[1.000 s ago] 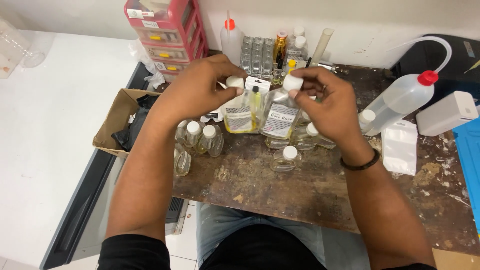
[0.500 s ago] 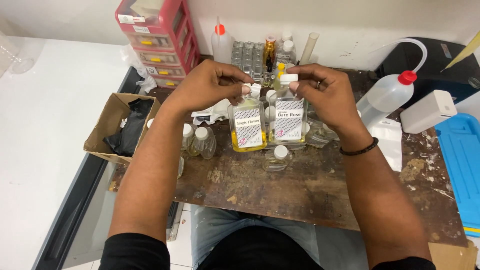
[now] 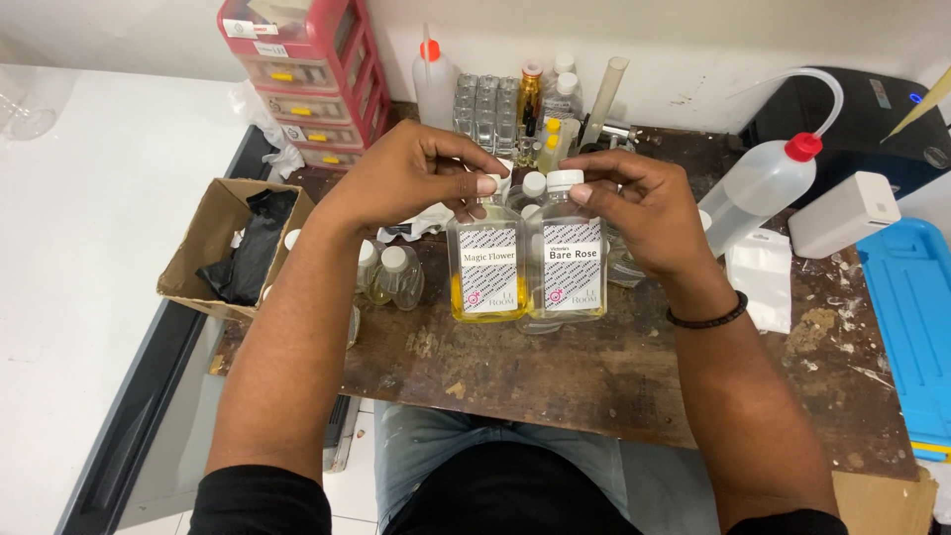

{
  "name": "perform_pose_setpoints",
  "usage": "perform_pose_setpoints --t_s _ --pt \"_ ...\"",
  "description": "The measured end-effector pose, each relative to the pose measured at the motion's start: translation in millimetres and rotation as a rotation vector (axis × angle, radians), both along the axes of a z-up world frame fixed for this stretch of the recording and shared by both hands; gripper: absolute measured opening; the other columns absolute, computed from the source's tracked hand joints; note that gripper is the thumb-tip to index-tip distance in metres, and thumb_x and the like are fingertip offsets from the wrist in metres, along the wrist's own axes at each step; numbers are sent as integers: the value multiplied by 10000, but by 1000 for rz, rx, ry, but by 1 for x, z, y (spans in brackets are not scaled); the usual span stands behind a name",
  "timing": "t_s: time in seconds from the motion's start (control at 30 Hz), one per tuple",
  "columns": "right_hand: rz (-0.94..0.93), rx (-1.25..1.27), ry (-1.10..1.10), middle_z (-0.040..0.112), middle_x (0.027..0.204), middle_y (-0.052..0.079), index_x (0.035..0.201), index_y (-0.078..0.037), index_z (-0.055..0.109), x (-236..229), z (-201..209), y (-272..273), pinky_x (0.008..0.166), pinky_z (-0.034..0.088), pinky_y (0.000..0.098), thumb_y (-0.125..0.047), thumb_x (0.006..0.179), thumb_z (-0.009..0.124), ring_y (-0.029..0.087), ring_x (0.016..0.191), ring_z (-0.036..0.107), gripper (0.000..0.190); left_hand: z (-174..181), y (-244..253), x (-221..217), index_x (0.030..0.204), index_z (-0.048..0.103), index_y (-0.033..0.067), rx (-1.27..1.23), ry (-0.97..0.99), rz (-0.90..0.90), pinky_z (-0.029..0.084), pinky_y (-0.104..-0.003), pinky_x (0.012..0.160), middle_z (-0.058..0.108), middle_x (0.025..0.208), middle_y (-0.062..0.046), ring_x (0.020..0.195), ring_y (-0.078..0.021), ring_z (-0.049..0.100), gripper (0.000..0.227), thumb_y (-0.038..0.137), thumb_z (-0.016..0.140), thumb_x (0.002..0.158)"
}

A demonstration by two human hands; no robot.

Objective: The person takes small bottles from a shelf, opens them, and places them on a table. They then pick up pairs of bottles, compare them, and place them into a cardboard box.

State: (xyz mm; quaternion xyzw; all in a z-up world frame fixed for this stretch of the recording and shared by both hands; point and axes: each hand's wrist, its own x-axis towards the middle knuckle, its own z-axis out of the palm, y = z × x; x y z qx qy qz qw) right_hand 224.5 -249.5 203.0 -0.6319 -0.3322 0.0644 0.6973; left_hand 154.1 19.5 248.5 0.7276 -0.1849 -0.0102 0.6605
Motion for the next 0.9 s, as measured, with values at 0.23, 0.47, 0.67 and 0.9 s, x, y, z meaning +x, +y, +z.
perform_pose_setpoints --t_s 0.23,0.47,0.67,0.9 --pt "-14 22 28 709 1002 187 1202 94 676 -7 -5 -4 752 628 291 23 918 726 186 872 722 297 -6 -1 1 1096 706 -123 -8 -11 -32 700 -374 616 651 841 -163 732 -272 771 247 -24 773 880" --pt "-5 32 17 699 1010 194 1203 103 674 -13 -2 -5 758 632 290 50 910 720 189 871 715 302 -5 -3 -1 1101 708 -120 4 -35 -43 703 -380 621 651 848 -166 739 -271 770 250 -19 778 882" --pt "-1 38 13 695 1001 185 1208 105 669 -15 -4 -4 745 627 272 39 911 724 165 857 702 309 -2 -2 -4 1108 710 -109 16 -47 -43 702 -369 632 649 854 -156 748 -258 771 251 -13 776 887" --pt "7 38 6 692 996 191 1207 105 670 -17 -6 -4 734 628 280 35 908 733 172 850 701 314 0 -2 -12 1108 712 -104 15 -47 -45 702 -368 632 649 860 -151 750 -254 772 248 -9 776 888"
